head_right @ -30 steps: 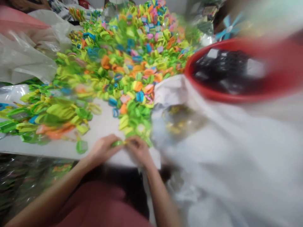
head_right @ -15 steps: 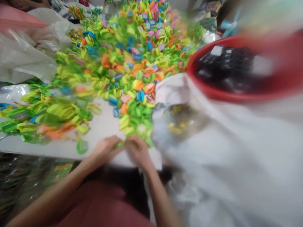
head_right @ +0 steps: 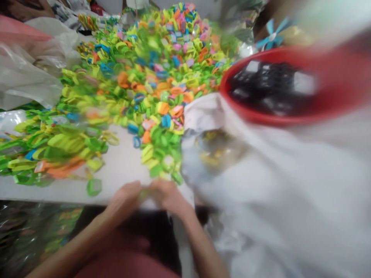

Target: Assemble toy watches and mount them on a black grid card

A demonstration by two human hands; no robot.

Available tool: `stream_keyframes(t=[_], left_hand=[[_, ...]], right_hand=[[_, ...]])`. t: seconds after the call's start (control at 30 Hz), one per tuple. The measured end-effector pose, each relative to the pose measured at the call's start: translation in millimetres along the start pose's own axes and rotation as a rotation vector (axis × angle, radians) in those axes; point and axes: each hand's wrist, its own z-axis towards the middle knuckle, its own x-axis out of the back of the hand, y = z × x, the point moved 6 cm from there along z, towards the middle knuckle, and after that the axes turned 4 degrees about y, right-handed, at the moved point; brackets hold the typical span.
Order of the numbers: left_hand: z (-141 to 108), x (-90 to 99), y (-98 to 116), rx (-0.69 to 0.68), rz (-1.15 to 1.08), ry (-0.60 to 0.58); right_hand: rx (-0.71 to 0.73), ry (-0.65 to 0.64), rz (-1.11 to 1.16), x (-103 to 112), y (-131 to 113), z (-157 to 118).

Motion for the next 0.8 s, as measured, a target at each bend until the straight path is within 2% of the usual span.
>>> stream_keyframes(t=[0.07,0.13,0.2,0.23,0.27,0.33,0.4,0.43,0.47,0.5,0.53,0.6,0.63,0.7,0.73,0.8], left_hand=[[-2,-3.1,7,-0.076,0.005,0.031],[0,-3.8,7,-0.089,-0.007,0.033],[6,5.3,-1,-0.05,-0.024,0.011],[10,15.9,-9,-0.011,-0.02,0.0],[14,31.3,-19,0.048,0.007,-0.002],[23,75.7,-47,0.232,0.151,0.055],[30,126.8,-73,0.452,0.379,0.203],[36,144.3,-79,0.513,0.455,0.256],[43,152.5,-82,0.536,0.483,0.278],[53,149.9,-82,0.516,0.456,0.26],[64,137.1,-79,0.474,0.382,0.205],[84,92.8,-72,0.393,0.178,0.051],[92,68.3,-70,0.389,0.091,-0.019],[101,29.1,-72,0.411,-0.034,-0.08],[101,17.5,-76,0.42,-0.079,-0.071],[97,13.0,-85,0.392,-0.147,0.016]], right_hand=[[-0.025,-0.039,0.028,1,-1,-2],[-0.063,-0.05,0.047,-3,0,-2],[-0.115,0.002,0.079,-5,3,2],[-0.137,0.066,0.095,-2,5,4],[-0.151,0.153,0.102,6,7,7],[-0.153,0.364,0.062,34,13,9],[-0.156,0.56,-0.029,75,19,7],[-0.168,0.635,-0.078,95,22,5],[-0.191,0.701,-0.126,113,24,3],[-0.215,0.757,-0.172,127,24,2],[-0.232,0.794,-0.213,136,23,3],[-0.223,0.785,-0.279,135,15,11],[-0.199,0.737,-0.298,125,10,18],[-0.136,0.586,-0.301,96,1,35],[-0.11,0.519,-0.289,81,-2,43],[-0.072,0.454,-0.258,59,-6,57]])
